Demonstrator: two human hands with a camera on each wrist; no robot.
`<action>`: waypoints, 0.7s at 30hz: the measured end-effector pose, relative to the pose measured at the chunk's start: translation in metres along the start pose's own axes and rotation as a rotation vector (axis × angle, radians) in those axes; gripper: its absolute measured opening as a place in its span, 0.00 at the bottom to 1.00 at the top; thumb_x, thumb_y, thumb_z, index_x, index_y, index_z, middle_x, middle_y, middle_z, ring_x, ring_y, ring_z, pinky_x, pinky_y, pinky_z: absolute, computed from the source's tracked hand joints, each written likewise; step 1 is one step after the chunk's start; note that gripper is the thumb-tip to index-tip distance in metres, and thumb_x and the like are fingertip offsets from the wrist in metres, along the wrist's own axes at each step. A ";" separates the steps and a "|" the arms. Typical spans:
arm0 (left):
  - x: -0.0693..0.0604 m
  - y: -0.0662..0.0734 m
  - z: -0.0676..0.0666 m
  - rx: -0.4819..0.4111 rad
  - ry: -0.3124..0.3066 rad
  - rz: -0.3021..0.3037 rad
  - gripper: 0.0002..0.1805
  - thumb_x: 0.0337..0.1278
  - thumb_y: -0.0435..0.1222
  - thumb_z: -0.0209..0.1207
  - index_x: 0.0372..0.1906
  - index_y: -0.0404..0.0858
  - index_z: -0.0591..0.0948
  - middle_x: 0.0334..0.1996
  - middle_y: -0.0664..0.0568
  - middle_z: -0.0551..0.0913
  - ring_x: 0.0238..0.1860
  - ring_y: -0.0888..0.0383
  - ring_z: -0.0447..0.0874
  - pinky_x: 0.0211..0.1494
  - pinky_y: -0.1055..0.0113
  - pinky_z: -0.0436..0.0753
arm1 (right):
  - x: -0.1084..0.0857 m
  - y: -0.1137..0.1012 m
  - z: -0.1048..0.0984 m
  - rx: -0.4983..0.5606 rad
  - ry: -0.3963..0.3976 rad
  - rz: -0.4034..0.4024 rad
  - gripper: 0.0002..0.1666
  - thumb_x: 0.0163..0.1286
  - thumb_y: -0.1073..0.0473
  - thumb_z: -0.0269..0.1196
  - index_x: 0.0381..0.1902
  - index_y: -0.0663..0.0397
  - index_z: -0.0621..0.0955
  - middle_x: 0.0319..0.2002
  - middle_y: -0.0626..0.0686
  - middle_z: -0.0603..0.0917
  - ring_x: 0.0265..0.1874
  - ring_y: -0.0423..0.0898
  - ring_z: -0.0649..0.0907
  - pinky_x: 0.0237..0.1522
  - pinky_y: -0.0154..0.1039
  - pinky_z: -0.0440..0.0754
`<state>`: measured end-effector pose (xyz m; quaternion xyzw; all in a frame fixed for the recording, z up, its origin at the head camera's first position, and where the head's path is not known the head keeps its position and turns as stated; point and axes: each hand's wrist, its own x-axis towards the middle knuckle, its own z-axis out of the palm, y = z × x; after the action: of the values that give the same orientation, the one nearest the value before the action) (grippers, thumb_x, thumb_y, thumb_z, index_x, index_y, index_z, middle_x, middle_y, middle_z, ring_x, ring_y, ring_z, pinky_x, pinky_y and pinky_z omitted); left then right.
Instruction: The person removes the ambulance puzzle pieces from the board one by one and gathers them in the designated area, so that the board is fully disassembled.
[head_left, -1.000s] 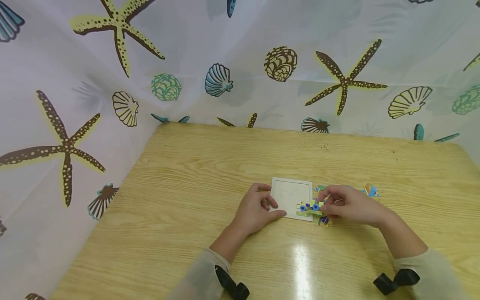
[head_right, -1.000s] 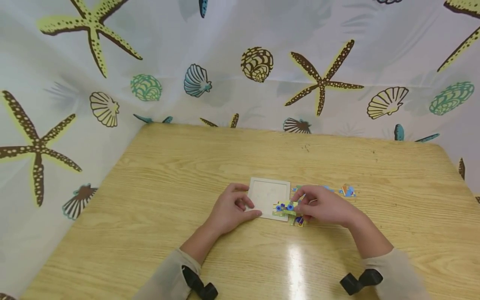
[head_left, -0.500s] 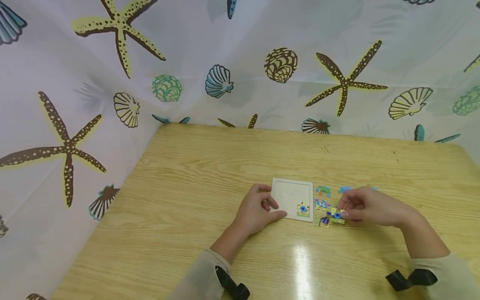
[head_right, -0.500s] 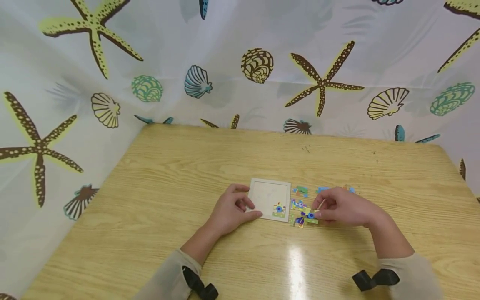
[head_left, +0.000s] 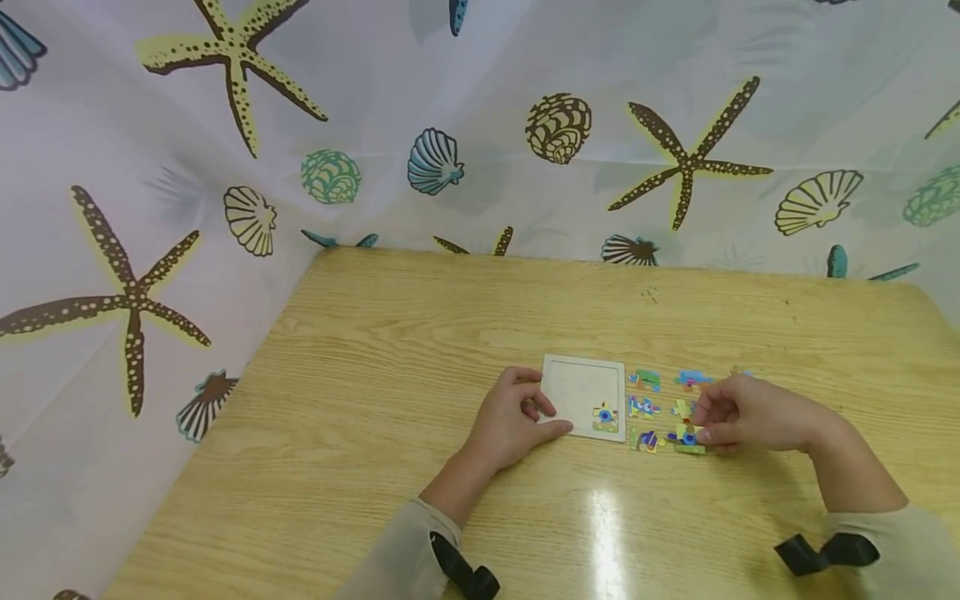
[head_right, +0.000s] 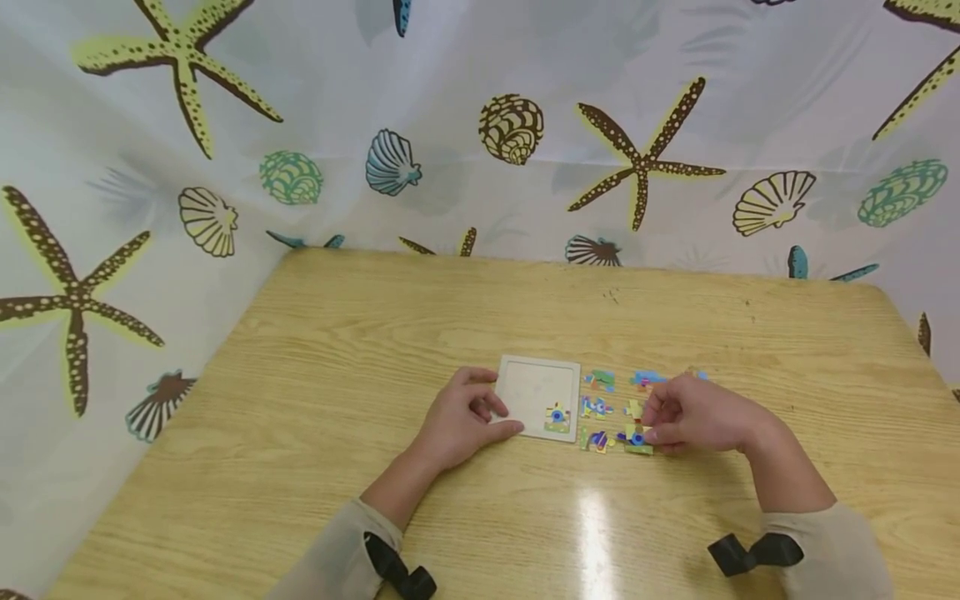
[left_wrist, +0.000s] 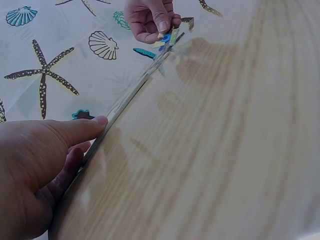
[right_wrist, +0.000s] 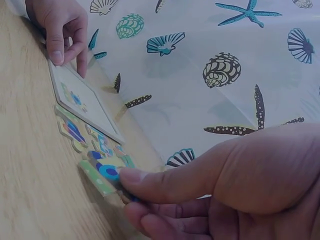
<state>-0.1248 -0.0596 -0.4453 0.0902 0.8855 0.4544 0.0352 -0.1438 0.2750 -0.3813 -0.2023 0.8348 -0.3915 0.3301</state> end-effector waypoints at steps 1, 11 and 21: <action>0.000 0.000 0.000 -0.001 0.001 0.002 0.14 0.45 0.44 0.77 0.25 0.43 0.83 0.62 0.51 0.74 0.33 0.65 0.75 0.42 0.72 0.77 | 0.000 0.000 0.000 -0.007 0.000 0.009 0.10 0.70 0.61 0.64 0.39 0.65 0.78 0.28 0.52 0.81 0.25 0.42 0.79 0.29 0.36 0.82; 0.002 0.000 0.000 0.015 0.004 0.011 0.14 0.44 0.44 0.77 0.25 0.43 0.83 0.62 0.50 0.74 0.34 0.65 0.75 0.42 0.73 0.77 | 0.003 0.002 0.004 0.001 0.052 0.084 0.13 0.60 0.61 0.72 0.32 0.64 0.80 0.25 0.53 0.85 0.25 0.45 0.85 0.30 0.37 0.85; 0.001 0.002 0.000 0.010 0.004 -0.015 0.14 0.44 0.44 0.78 0.25 0.43 0.83 0.62 0.51 0.74 0.34 0.64 0.75 0.42 0.72 0.77 | 0.003 0.003 0.004 -0.027 0.074 0.075 0.13 0.58 0.61 0.73 0.30 0.62 0.79 0.23 0.51 0.83 0.24 0.46 0.85 0.30 0.38 0.86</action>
<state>-0.1255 -0.0576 -0.4436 0.0829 0.8885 0.4499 0.0363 -0.1435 0.2730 -0.3861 -0.1606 0.8587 -0.3745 0.3107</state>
